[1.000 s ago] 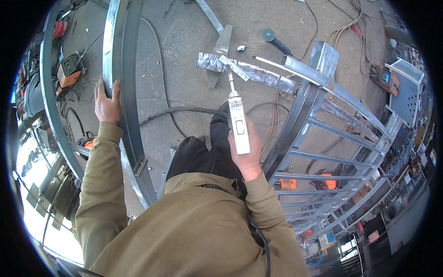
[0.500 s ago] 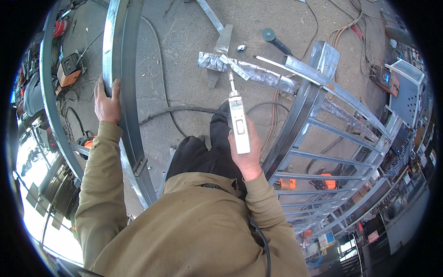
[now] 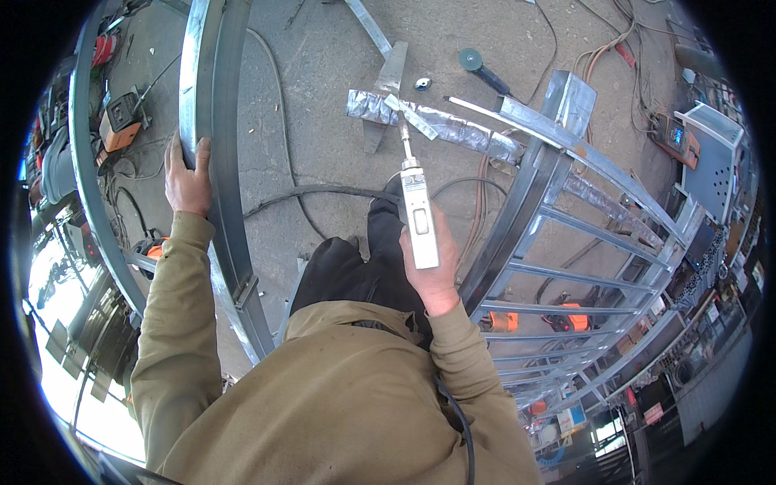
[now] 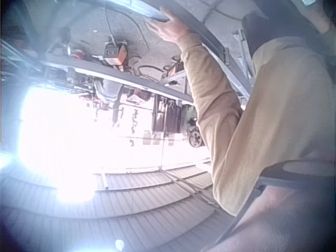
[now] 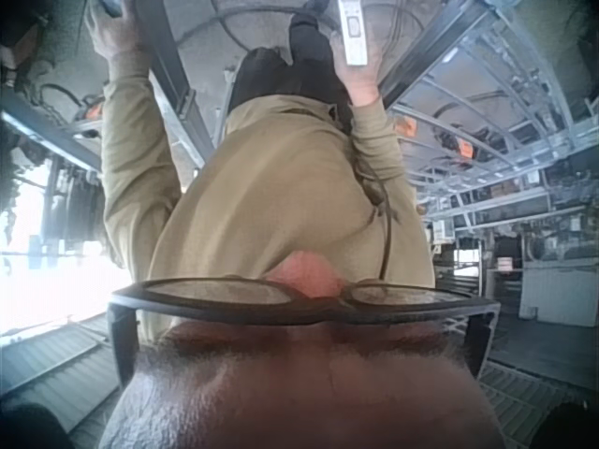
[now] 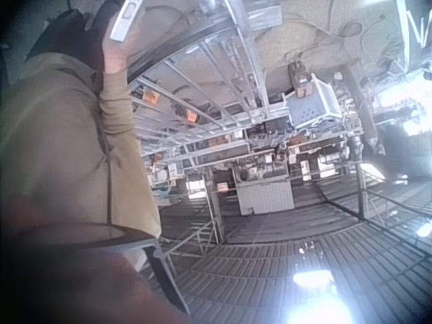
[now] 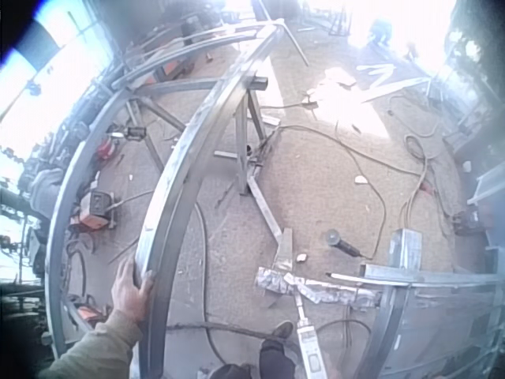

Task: The person welds multiple joints on a large metal frame using a handheld welding torch. They reposition the frame and move around the workshop to access different sections, then continue welding additional joints.

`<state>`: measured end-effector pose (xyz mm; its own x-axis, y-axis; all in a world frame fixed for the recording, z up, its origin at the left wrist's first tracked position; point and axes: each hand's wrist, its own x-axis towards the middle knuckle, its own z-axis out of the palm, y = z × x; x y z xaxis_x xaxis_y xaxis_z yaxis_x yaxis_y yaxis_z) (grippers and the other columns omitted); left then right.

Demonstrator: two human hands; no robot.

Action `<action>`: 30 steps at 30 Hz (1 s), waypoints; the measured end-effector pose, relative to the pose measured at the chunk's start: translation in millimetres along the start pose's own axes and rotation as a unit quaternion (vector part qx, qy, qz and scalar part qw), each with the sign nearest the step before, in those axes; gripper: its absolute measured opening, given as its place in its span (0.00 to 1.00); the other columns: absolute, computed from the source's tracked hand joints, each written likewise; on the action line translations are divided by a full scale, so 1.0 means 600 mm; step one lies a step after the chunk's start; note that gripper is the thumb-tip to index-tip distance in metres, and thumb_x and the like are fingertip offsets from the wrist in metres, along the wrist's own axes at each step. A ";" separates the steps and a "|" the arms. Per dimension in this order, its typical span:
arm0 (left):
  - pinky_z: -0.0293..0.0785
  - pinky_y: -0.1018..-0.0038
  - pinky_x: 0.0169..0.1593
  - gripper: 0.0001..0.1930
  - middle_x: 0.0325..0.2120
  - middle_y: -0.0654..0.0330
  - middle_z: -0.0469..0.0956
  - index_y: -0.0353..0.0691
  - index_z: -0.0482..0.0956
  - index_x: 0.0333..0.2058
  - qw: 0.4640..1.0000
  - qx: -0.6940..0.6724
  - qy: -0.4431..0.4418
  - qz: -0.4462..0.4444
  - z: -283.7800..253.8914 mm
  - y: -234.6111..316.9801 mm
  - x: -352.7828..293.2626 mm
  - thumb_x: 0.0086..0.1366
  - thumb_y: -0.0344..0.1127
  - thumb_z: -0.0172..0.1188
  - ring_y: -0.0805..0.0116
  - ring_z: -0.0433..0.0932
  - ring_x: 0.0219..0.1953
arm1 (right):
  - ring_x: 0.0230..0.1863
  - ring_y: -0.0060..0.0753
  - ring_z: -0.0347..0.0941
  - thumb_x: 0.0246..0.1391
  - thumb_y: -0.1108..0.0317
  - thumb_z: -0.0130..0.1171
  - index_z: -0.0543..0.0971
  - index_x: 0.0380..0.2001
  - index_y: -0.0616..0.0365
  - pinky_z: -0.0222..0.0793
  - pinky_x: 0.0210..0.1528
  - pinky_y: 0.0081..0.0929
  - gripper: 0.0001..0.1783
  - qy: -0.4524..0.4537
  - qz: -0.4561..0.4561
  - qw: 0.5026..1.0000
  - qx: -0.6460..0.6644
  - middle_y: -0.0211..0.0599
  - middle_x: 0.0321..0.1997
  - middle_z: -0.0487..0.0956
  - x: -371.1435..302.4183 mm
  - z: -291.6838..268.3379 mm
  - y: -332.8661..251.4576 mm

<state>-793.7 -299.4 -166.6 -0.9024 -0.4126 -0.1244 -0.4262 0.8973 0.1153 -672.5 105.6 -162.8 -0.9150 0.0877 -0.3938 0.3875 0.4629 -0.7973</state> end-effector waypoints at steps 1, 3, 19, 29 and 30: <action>0.69 0.55 0.66 0.44 0.67 0.49 0.68 0.41 0.66 0.70 1.000 0.001 0.001 0.002 0.000 -0.001 0.000 0.69 0.71 0.51 0.47 0.70 0.67 | 0.44 0.41 0.82 0.55 0.74 0.65 0.72 0.59 0.60 0.76 0.48 0.32 0.27 0.011 -0.008 1.000 -0.002 0.45 0.42 0.82 0.000 0.001 0.000; 0.69 0.55 0.67 0.44 0.67 0.49 0.68 0.41 0.66 0.70 1.000 -0.005 -0.002 0.003 0.000 -0.002 0.000 0.69 0.71 0.51 0.47 0.70 0.68 | 0.34 0.40 0.79 0.54 0.74 0.67 0.73 0.51 0.60 0.75 0.42 0.32 0.22 0.032 -0.024 0.999 -0.006 0.40 0.33 0.79 0.001 0.004 0.000; 0.69 0.56 0.66 0.43 0.67 0.50 0.68 0.41 0.66 0.69 1.000 -0.015 0.003 0.010 -0.002 0.001 0.001 0.69 0.70 0.51 0.48 0.69 0.68 | 0.35 0.41 0.81 0.54 0.72 0.68 0.73 0.51 0.60 0.76 0.41 0.33 0.22 0.035 -0.018 0.999 -0.011 0.41 0.35 0.81 0.001 0.006 0.001; 0.69 0.56 0.66 0.44 0.67 0.49 0.69 0.40 0.66 0.69 1.000 -0.016 -0.004 0.007 -0.002 0.000 0.001 0.69 0.71 0.51 0.47 0.70 0.67 | 0.35 0.40 0.80 0.54 0.73 0.66 0.73 0.50 0.62 0.75 0.42 0.33 0.21 0.032 -0.028 0.999 -0.014 0.42 0.34 0.80 0.000 0.008 0.006; 0.69 0.56 0.66 0.44 0.67 0.49 0.69 0.40 0.66 0.69 1.000 -0.017 -0.003 0.008 -0.002 -0.001 0.001 0.69 0.71 0.51 0.47 0.70 0.67 | 0.35 0.40 0.80 0.54 0.73 0.66 0.73 0.50 0.62 0.75 0.42 0.33 0.20 0.032 -0.025 0.999 -0.013 0.42 0.34 0.80 0.000 0.008 0.006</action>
<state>-794.0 -300.1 -165.6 -0.9089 -0.3967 -0.1287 -0.4133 0.8980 0.1508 -670.6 103.0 -167.6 -0.9386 0.1193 -0.3238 0.3393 0.4906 -0.8026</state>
